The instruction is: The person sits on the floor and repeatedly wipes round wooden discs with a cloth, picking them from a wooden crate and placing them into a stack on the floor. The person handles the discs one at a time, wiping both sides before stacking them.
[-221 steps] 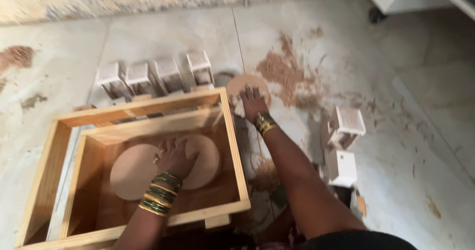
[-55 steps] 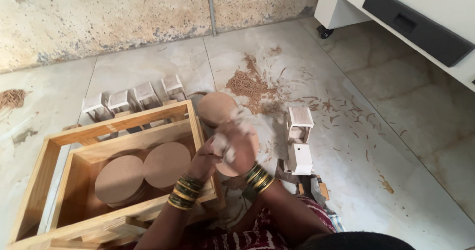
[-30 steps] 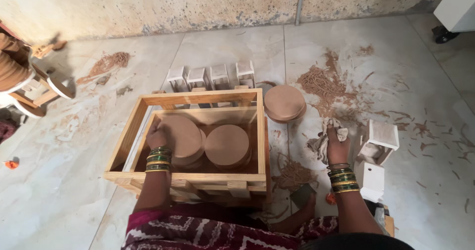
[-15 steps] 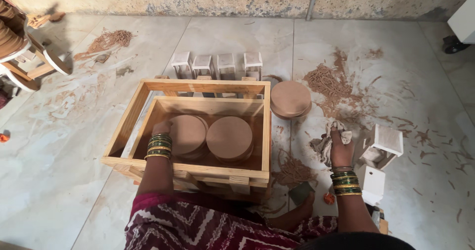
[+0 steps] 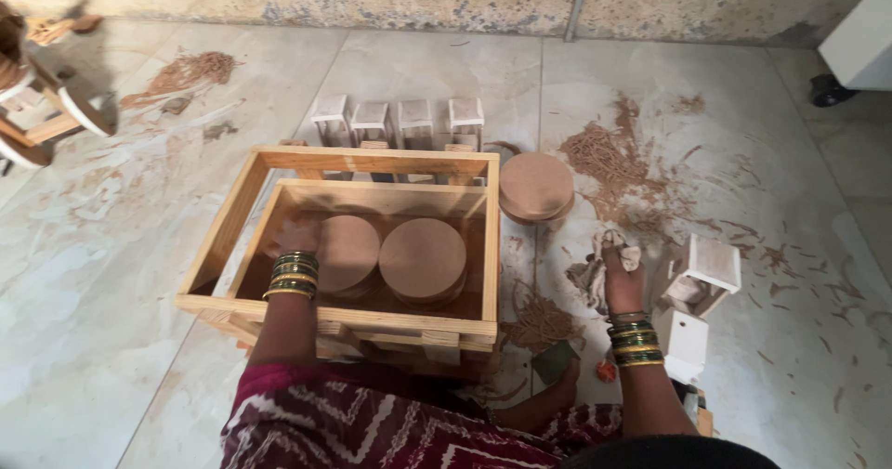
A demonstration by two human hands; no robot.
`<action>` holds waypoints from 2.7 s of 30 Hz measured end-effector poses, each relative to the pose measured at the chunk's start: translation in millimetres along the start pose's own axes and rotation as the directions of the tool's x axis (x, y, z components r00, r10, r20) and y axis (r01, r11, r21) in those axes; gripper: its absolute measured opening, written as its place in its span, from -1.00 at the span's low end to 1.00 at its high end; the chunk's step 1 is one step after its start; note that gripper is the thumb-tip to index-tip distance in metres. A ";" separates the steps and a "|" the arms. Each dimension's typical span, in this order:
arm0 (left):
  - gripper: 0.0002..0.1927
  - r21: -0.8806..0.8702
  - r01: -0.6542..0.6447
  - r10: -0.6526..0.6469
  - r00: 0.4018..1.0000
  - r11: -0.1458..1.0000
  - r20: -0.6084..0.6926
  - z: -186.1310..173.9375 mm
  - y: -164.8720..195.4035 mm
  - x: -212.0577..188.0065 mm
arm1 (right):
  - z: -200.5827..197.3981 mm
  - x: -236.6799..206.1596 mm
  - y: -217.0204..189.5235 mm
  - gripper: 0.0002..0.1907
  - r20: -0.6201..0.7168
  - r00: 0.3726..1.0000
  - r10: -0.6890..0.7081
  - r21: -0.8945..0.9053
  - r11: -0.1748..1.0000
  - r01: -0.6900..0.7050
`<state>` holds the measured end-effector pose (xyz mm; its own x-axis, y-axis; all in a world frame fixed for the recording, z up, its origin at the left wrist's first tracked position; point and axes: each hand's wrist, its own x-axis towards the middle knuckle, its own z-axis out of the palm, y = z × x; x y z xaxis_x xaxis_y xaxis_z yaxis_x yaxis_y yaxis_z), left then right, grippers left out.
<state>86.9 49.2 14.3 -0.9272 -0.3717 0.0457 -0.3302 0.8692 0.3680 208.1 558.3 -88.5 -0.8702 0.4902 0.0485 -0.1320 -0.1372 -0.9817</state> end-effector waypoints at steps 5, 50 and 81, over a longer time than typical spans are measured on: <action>-0.41 -0.501 -0.218 0.043 0.940 0.838 -0.338 -14.8 17.1 -19.1 | -6.6 14.7 21.6 -0.71 -0.015 0.996 -0.091 -0.193 0.977 0.087; -0.59 0.130 -0.944 0.892 0.234 0.304 -0.388 111.1 -0.7 -145.1 | 186.9 179.3 27.9 -0.32 0.633 0.774 0.017 -0.774 0.024 0.633; -0.25 -0.662 -0.630 0.656 0.705 0.405 -0.269 0.9 66.4 -250.8 | -54.6 -86.2 -32.0 -0.38 0.058 0.958 0.281 0.238 0.928 -0.287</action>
<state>297.4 200.4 26.4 -0.8228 0.2203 0.5239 0.5674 0.3706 0.7353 313.2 567.3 -71.4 -0.8985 0.3807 -0.2186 0.0138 -0.4731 -0.8809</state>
